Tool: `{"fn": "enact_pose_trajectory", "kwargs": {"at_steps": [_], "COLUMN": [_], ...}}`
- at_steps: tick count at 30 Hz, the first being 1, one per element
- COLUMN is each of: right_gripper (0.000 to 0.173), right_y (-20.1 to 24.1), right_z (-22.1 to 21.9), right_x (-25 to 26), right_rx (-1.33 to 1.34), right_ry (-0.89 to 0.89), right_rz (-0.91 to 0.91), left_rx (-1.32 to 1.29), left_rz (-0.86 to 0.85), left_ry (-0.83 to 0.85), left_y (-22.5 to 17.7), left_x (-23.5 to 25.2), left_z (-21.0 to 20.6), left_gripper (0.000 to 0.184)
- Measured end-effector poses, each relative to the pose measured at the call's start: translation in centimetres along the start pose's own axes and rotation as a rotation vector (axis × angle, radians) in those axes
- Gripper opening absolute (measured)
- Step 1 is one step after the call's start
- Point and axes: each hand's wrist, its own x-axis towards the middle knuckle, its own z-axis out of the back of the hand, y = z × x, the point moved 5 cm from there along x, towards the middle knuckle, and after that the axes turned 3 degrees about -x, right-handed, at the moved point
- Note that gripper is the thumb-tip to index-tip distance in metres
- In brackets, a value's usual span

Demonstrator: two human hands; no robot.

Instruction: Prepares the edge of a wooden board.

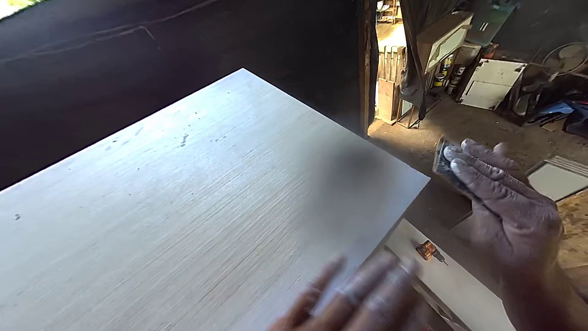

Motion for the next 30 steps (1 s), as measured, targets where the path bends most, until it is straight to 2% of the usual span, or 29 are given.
{"fn": "enact_pose_trajectory", "kwargs": {"at_steps": [3,6,9,11,13,16,21,23,25,28,30], "right_gripper": [0.042,0.047,0.057,0.07,0.073,0.069,0.059,0.056,0.054,0.056,0.056], "right_y": [4.7,5.8,5.5,5.4,5.5,6.9,12.9,12.7,11.1,10.3,12.0], "right_z": [-0.6,-1.7,-2.5,-2.4,-2.1,-1.6,-0.8,-1.3,-2.3,-3.3,-3.1], "right_x": [1.5,2.5,3.9,4.4,4.6,4.5,1.6,1.8,3.6,5.3,4.1], "right_rx": [-0.231,-0.427,-0.55,-0.568,-0.563,-0.64,-0.867,-0.89,-0.913,-0.954,-0.985], "right_ry": [0.159,0.33,0.487,0.567,0.62,0.637,0.547,0.538,0.587,0.663,0.673], "right_rz": [0.199,0.266,0.169,0.076,0.014,-0.045,-0.009,-0.007,-0.086,-0.225,-0.206], "left_rx": [0.09,0.08,0.077,0.087,0.073,0.06,0.119,0.127,0.142,0.129,0.12], "left_rz": [0.203,0.261,0.26,0.229,0.197,0.179,0.146,0.149,0.142,0.173,0.178], "left_ry": [0.002,0.038,0.0,-0.039,-0.065,-0.103,-0.106,-0.108,-0.141,-0.066,-0.042], "left_y": [2.2,3.2,3.5,3.6,3.7,3.9,3.8,3.8,3.8,3.8,3.7], "left_x": [-2.9,-6.2,-8.8,-9.8,-10.0,-9.8,-9.7,-9.6,-9.5,-9.5,-9.4], "left_z": [0.7,0.2,-0.8,-1.0,-1.3,-1.8,-1.9,-1.9,-2.0,-1.9,-2.0], "left_gripper": [0.064,0.071,0.074,0.074,0.076,0.08,0.085,0.076,0.062,0.073,0.075]}}
